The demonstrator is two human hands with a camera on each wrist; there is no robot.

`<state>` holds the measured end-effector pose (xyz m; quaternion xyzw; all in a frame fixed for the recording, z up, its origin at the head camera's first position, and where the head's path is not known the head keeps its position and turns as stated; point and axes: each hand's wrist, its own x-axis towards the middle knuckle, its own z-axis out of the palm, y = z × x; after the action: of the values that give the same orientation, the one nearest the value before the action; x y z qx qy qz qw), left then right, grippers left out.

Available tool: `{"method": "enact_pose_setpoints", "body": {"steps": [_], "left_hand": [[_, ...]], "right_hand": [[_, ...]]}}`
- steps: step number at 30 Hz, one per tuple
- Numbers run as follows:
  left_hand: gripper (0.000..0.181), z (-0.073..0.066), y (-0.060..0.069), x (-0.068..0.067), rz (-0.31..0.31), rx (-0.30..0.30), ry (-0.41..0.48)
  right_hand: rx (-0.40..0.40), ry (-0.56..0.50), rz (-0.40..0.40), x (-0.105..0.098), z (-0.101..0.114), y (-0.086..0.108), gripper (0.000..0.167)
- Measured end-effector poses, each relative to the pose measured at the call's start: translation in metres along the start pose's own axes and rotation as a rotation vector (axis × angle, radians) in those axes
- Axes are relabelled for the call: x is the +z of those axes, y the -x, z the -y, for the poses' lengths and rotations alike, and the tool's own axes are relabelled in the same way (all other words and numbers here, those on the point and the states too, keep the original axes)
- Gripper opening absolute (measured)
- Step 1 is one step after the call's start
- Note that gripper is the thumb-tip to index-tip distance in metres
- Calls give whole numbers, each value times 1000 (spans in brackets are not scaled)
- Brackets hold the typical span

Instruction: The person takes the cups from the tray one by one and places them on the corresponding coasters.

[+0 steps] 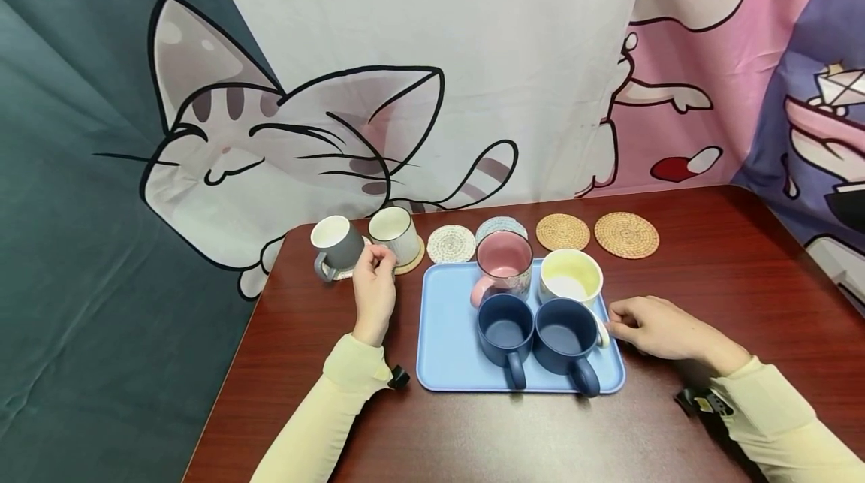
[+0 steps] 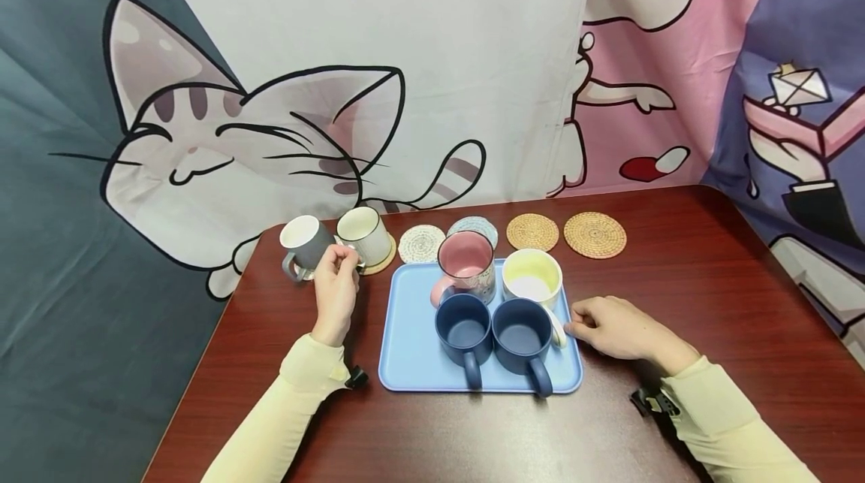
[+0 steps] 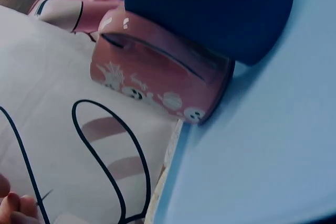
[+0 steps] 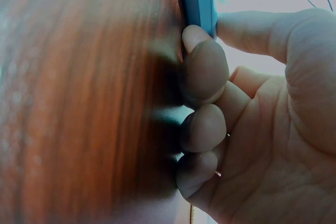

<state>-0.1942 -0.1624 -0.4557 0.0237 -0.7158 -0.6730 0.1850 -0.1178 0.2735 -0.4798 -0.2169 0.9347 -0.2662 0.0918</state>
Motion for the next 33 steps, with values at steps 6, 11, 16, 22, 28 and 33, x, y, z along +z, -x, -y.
{"method": "enact_pose_setpoints", "body": {"steps": [6, 11, 16, 22, 28, 33], "left_hand": [[9, -6, 10, 5, 169, -74, 30], [10, -9, 18, 11, 319, -103, 11], [12, -13, 27, 18, 447, -167, -11], [18, -13, 39, 25, 596, -214, -13], [25, -13, 48, 29, 727, -177, -45], [26, -11, 53, 30, 771, -170, -62]], "right_hand": [[-1, 11, -1, -2, 2, -1, 35], [-15, 3, -3, -3, 3, -1, 34], [-6, 7, -3, -3, 2, -1, 35], [-8, 2, -4, -2, 2, 0, 35], [2, 6, -3, -1, 2, 0, 36], [-10, 8, -12, 0, 2, 0, 36]]}}
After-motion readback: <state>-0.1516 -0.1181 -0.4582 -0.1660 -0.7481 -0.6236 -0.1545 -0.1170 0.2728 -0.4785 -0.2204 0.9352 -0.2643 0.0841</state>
